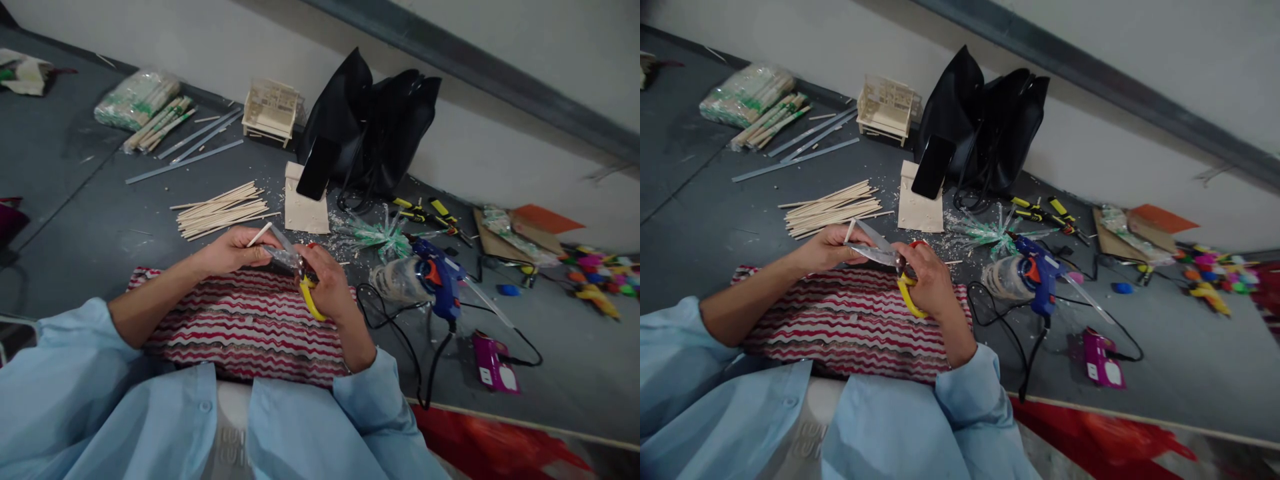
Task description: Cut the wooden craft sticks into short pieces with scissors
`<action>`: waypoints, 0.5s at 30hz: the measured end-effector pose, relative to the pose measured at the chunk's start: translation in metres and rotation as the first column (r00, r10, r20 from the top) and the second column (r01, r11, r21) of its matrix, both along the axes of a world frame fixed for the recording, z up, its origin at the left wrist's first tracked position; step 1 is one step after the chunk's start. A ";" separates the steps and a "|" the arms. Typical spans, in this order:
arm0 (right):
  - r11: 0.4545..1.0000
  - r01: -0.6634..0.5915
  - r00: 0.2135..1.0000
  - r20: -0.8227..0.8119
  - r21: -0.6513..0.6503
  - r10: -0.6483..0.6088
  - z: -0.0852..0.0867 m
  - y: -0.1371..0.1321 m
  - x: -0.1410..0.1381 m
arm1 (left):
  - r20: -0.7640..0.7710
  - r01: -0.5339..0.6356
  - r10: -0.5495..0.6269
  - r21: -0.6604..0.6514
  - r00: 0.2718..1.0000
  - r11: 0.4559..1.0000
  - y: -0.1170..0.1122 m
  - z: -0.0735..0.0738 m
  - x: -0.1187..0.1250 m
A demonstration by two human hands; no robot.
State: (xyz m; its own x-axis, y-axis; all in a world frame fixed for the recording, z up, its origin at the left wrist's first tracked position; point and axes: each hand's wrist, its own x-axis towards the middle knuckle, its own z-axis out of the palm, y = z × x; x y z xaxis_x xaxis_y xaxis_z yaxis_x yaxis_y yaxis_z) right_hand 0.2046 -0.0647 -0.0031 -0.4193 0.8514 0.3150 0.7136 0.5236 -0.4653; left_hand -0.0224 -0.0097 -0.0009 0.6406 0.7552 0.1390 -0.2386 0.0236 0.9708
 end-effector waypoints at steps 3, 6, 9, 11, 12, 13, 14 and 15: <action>1.000 0.002 1.000 0.005 0.005 -0.002 0.000 0.000 -0.001 | -0.001 -0.001 0.001 -0.017 1.000 1.000 -0.001 0.001 0.000; 1.000 -0.013 1.000 -0.010 0.005 0.014 -0.001 0.000 -0.001 | -0.017 -0.002 0.002 -0.029 1.000 1.000 -0.001 0.001 0.000; 1.000 -0.023 0.999 -0.028 0.011 0.023 -0.001 0.000 -0.001 | -0.053 -0.015 0.013 -0.037 0.998 0.999 0.000 -0.001 -0.001; 1.000 -0.022 0.999 -0.026 0.011 0.023 -0.001 0.000 -0.001 | -0.077 -0.025 0.022 -0.040 0.997 0.999 0.000 -0.002 -0.001; 1.000 -0.023 0.999 -0.023 0.010 0.024 -0.001 0.000 -0.001 | -0.085 -0.028 0.025 -0.039 0.996 0.999 0.000 -0.003 -0.002; 1.000 -0.026 0.999 -0.019 0.007 0.026 0.000 0.000 -0.001 | -0.090 -0.033 0.030 -0.038 0.996 0.999 0.000 -0.004 -0.002; 1.000 -0.028 0.999 -0.019 0.004 0.028 0.000 0.000 -0.001 | -0.092 -0.037 0.034 -0.037 0.995 0.999 0.000 -0.005 -0.002; 1.000 -0.030 0.999 -0.020 0.003 0.030 0.001 0.000 -0.001 | -0.090 -0.039 0.036 -0.035 0.995 0.999 0.000 -0.005 -0.002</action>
State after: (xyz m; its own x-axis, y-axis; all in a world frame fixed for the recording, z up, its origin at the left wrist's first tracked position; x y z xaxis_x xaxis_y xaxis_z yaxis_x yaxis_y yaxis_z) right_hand 0.2036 -0.0648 -0.0025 -0.4382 0.8377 0.3260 0.6880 0.5460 -0.4781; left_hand -0.0243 -0.0093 -0.0061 0.6202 0.7826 0.0539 -0.1519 0.0524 0.9870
